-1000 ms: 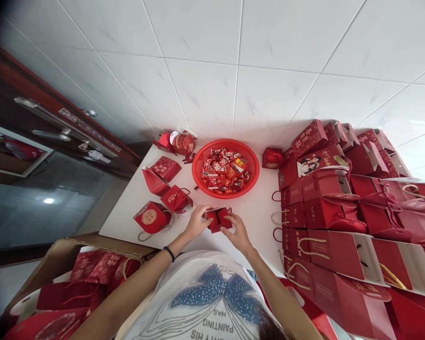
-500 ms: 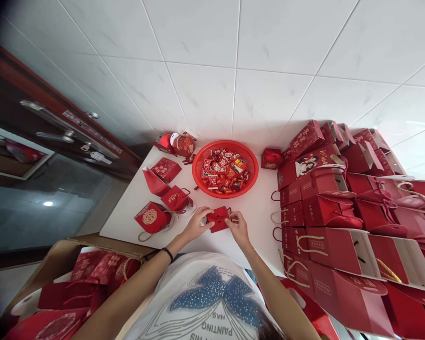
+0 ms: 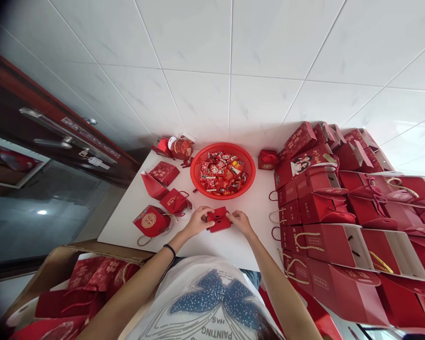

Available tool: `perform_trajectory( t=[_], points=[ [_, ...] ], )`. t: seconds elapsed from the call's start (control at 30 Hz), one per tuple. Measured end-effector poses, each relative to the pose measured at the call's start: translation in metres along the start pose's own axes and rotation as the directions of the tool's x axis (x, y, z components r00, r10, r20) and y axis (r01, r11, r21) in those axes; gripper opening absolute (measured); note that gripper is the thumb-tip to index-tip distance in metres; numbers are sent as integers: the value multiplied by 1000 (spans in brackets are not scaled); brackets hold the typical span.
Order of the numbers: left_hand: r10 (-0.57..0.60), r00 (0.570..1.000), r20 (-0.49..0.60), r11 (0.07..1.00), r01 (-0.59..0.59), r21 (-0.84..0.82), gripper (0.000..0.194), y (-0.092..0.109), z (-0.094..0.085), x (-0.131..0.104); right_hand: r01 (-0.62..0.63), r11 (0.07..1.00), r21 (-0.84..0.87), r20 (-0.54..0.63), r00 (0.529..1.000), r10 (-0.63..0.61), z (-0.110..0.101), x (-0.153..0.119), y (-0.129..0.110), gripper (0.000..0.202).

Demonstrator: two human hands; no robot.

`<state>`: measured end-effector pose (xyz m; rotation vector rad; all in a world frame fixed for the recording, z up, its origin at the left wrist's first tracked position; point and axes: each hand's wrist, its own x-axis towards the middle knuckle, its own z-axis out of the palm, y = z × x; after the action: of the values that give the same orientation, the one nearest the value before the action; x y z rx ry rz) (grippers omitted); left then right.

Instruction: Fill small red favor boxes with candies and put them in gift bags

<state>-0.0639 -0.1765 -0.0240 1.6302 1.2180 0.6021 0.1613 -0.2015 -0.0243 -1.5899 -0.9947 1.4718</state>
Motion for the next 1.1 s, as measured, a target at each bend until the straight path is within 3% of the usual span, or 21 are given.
perform_trajectory(
  t=[0.13, 0.27, 0.4, 0.5, 0.6, 0.7, 0.77, 1.0, 1.1],
  points=[
    [-77, 996, -37, 996, 76, -38, 41, 0, 3, -1, -17, 995, 97, -50, 998, 22, -11, -18, -8, 52],
    [-150, 985, -84, 985, 142, -97, 41, 4, 10, 0, 36, 961, 273, -64, 998, -20, -15, -31, -30, 43],
    [-284, 955, -84, 934, 255, -251, 36, 16, 10, 5, 81, 955, 287, -14, 997, -80, -9, -33, -51, 38],
    [-378, 925, 35, 846, 360, -393, 31, 29, -2, 9, 92, 956, 278, -18, 996, -91, -6, -29, -56, 42],
    [-449, 878, 166, 701, 462, -543, 30, 42, -19, 12, 110, 959, 263, -42, 994, -103, -10, -28, -56, 43],
    [-482, 852, 206, 547, 476, -689, 33, 51, -29, 15, 125, 956, 267, -69, 991, -111, -15, -29, -56, 43],
    [-493, 847, 200, 504, 465, -728, 31, 54, -30, 17, 122, 953, 276, -79, 991, -104, -18, -30, -56, 43],
    [-474, 814, 336, 648, 581, -493, 39, 72, -45, 19, 128, 944, 305, -171, 982, -78, -27, -32, -56, 41],
    [-409, 834, 370, 654, 551, -518, 41, 85, -55, 24, 141, 943, 302, -213, 974, -77, -36, -33, -59, 42]
  ],
)
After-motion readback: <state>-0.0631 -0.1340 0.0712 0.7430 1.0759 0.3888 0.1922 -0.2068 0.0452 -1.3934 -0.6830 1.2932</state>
